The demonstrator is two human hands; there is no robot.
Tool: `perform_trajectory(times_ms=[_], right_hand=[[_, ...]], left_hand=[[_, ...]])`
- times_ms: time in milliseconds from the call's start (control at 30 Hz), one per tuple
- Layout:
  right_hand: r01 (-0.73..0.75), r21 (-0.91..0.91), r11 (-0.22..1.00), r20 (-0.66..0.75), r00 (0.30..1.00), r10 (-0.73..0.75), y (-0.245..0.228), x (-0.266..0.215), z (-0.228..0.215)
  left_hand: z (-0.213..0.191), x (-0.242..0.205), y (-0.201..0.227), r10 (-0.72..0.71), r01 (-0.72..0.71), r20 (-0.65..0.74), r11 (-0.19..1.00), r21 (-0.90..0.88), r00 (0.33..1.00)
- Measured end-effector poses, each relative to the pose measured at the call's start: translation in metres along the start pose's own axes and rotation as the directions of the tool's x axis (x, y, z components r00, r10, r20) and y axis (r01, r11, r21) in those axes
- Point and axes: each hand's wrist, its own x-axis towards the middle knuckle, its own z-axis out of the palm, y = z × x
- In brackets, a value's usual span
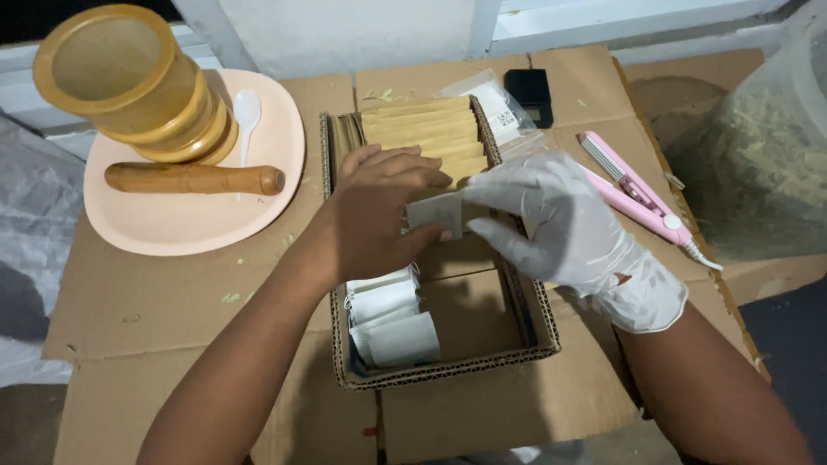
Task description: The person places small tea bags into brown envelopes, sometimes using a small pink heating tool to seal the envelopes.
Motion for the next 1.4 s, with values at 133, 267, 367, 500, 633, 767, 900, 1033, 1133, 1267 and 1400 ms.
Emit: perform_trajectory(times_ms=[133, 267, 367, 500, 633, 767, 900, 1033, 1133, 1267, 1400], right_hand=[[-0.021, -0.129, 0.991, -0.044, 0.999, 0.015, 0.011, 0.001, -0.022], [-0.173, -0.282, 0.944, -0.078, 0.985, 0.157, 0.023, -0.012, -0.044], [-0.367, -0.454, 0.812, -0.004, 0.912, 0.41, 0.042, -0.02, -0.056], [-0.609, -0.537, 0.584, 0.082, 0.651, 0.755, 0.051, -0.013, -0.073], [-0.726, -0.604, 0.328, 0.115, 0.328, 0.938, 0.071, -0.02, -0.079], [-0.768, -0.578, 0.277, 0.176, 0.214, 0.961, 0.068, -0.01, -0.091], [-0.803, -0.53, 0.273, 0.195, 0.198, 0.961, 0.091, -0.025, -0.09], [-0.822, -0.499, 0.274, 0.178, 0.212, 0.961, 0.097, -0.027, -0.087], [-0.834, -0.477, 0.279, 0.161, 0.229, 0.96, 0.105, -0.023, -0.086], [-0.842, -0.45, 0.296, 0.152, 0.255, 0.955, 0.11, -0.024, -0.084], [-0.845, -0.439, 0.306, 0.138, 0.274, 0.952, 0.107, -0.036, -0.083]], left_hand=[[-0.008, 0.023, 0.012, 0.001, -0.004, 0.075, 1.0, 0.031, 0.997], [-0.015, 0.063, 0.036, 0.065, -0.073, 0.178, 0.997, 0.04, 0.982], [-0.003, 0.096, 0.049, 0.098, -0.105, 0.227, 0.994, 0.021, 0.969], [0.024, 0.141, 0.071, 0.082, -0.193, 0.487, 0.964, 0.183, 0.869], [0.061, 0.175, 0.066, 0.072, -0.186, 0.477, 0.963, 0.195, 0.876], [0.07, 0.205, 0.073, 0.063, -0.17, 0.579, 0.977, 0.132, 0.813], [0.088, 0.219, 0.072, 0.099, -0.207, 0.618, 0.973, 0.106, 0.78], [0.089, 0.22, 0.076, 0.044, -0.204, 0.695, 0.967, 0.15, 0.718], [0.099, 0.226, 0.07, 0.032, -0.198, 0.683, 0.966, 0.165, 0.73], [0.104, 0.229, 0.067, 0.025, -0.2, 0.652, 0.96, 0.197, 0.758], [0.126, 0.234, 0.053, 0.049, -0.243, 0.612, 0.94, 0.238, 0.789]])
